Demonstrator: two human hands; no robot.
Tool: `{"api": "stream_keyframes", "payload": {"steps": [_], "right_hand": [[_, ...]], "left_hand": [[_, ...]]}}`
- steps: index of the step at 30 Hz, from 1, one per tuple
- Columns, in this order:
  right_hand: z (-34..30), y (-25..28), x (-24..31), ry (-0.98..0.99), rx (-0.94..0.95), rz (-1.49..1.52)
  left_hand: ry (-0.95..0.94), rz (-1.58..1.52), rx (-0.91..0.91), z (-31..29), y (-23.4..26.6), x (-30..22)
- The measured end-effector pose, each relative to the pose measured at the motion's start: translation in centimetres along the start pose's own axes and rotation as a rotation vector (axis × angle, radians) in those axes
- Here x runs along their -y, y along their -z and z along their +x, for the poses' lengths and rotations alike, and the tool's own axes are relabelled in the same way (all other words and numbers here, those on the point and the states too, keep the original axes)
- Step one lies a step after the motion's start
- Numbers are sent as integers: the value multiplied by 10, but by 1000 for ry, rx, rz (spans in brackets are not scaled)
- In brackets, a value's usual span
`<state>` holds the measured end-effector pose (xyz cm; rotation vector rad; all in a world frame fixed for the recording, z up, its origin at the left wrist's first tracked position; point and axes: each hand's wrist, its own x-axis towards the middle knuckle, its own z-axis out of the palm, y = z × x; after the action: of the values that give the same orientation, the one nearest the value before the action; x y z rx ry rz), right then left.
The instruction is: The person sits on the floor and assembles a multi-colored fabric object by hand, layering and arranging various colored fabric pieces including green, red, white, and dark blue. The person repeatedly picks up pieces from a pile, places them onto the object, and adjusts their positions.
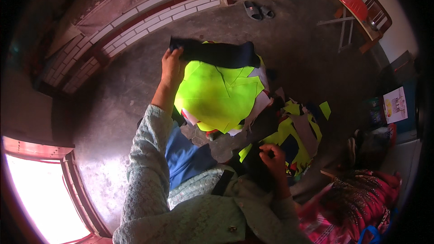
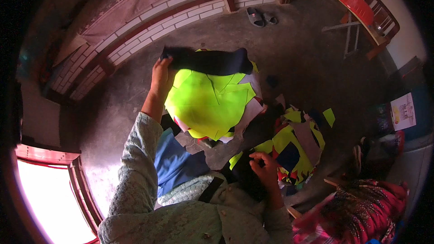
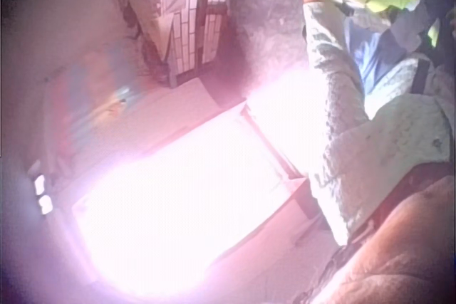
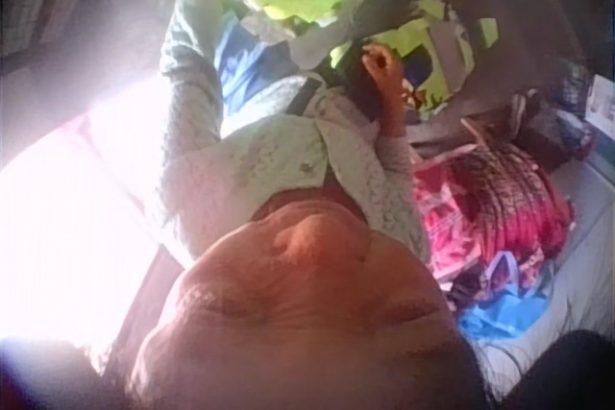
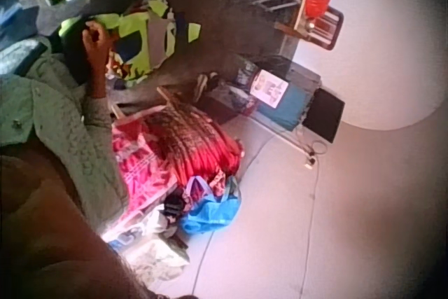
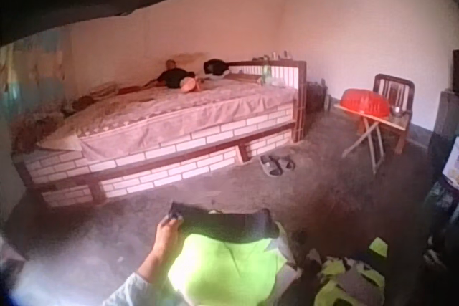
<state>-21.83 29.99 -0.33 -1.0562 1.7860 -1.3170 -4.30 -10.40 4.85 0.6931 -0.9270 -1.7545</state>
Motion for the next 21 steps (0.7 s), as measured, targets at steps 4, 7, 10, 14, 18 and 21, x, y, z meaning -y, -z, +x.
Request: {"api": "stream_keyframes", "payload": {"steps": [4, 7, 10, 14, 18, 21], "right_hand": [[1, 2, -5, 26, 8, -5], [2, 2, -7, 31, 2, 3], [3, 2, -8, 13, -10, 11], [1, 1, -15, 4, -17, 10], [0, 1, -16, -6, -34, 22], [1, 0, -10, 7, -19, 54]], "left_hand": [[73, 51, -41, 4, 55, 27], [100, 18, 11, 3, 55, 22], [54, -41, 99, 0, 33, 6], [4, -54, 231, 3, 41, -13], [14, -67, 215, -3, 57, -6], [55, -91, 146, -14, 63, 1]]}}
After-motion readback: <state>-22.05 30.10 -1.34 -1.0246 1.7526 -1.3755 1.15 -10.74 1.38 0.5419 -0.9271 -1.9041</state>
